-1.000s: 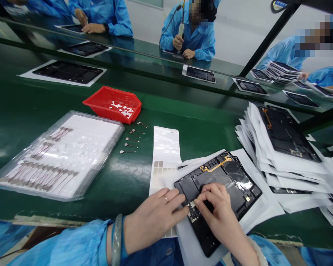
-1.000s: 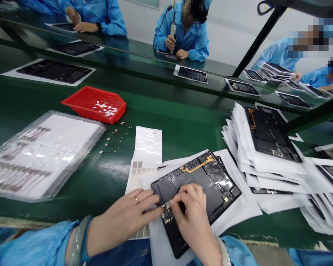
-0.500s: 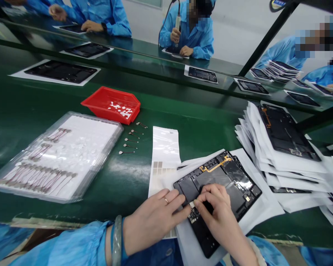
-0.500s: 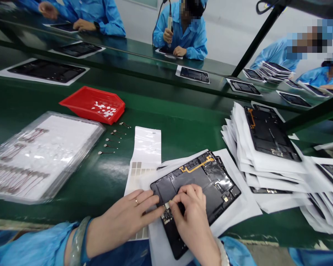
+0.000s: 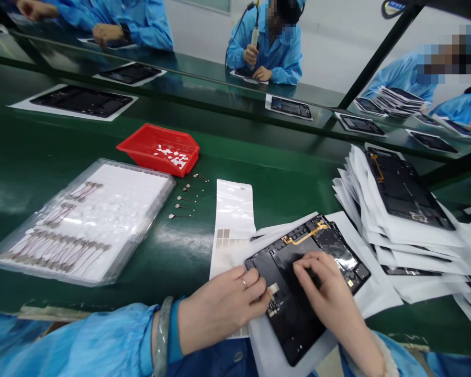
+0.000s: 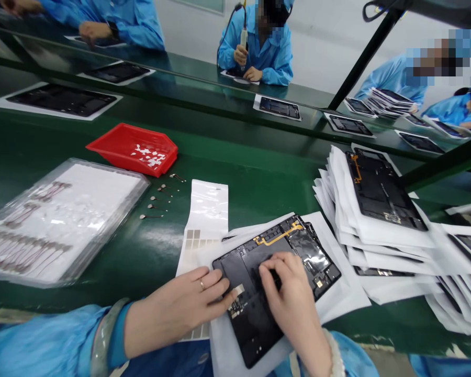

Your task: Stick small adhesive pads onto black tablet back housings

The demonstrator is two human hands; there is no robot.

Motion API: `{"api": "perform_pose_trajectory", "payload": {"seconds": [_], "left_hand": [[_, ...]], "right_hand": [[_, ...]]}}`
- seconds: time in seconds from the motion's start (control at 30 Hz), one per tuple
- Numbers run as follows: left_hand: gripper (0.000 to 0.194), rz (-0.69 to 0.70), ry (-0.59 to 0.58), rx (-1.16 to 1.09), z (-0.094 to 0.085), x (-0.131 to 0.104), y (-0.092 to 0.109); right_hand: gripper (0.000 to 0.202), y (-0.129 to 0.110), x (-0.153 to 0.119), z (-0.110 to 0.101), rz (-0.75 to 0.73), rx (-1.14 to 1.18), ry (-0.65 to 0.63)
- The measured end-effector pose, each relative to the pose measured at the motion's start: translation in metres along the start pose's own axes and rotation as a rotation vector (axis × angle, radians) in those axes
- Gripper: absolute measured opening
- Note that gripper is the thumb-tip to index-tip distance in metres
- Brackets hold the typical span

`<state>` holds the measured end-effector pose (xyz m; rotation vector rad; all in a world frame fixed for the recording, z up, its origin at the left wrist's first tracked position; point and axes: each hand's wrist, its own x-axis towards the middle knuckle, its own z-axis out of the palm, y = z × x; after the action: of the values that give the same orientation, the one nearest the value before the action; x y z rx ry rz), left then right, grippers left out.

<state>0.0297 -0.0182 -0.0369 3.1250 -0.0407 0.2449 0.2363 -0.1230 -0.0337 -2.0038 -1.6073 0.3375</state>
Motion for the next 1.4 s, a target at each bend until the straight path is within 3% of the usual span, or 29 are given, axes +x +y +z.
{"api": "perform_pose_trajectory", "payload": {"seconds": [0.13,0.37,0.53,0.9,1.17,1.3,1.4], "left_hand": [[0.036,-0.007,0.004,-0.048,-0.001,0.009,-0.003],[0.026,0.051,0.039,-0.064,0.003,0.020,-0.003],[0.036,-0.034,0.036,-0.125,0.005,0.019,-0.005],[0.033,-0.081,0.030,-0.200,0.004,0.017,-0.006],[0.049,-0.167,0.122,-0.030,0.008,0.011,-0.011],[0.032,-0.100,0.010,-0.121,0.003,0.013,-0.008],[0.042,-0.115,-0.048,-0.175,0.000,0.016,-0.006]], "right_hand": [[0.013,0.010,0.006,-0.005,-0.010,0.040,0.006],[0.012,0.012,0.010,0.009,-0.086,-0.048,-0.019],[0.015,0.012,0.009,0.012,-0.094,-0.073,-0.016],[0.014,0.012,0.008,0.012,-0.064,-0.051,-0.043],[0.016,0.013,0.009,0.012,-0.091,-0.060,-0.014],[0.016,0.012,0.009,0.012,-0.112,-0.066,0.020],[0.015,0.012,0.009,0.013,-0.120,-0.068,0.028]]}}
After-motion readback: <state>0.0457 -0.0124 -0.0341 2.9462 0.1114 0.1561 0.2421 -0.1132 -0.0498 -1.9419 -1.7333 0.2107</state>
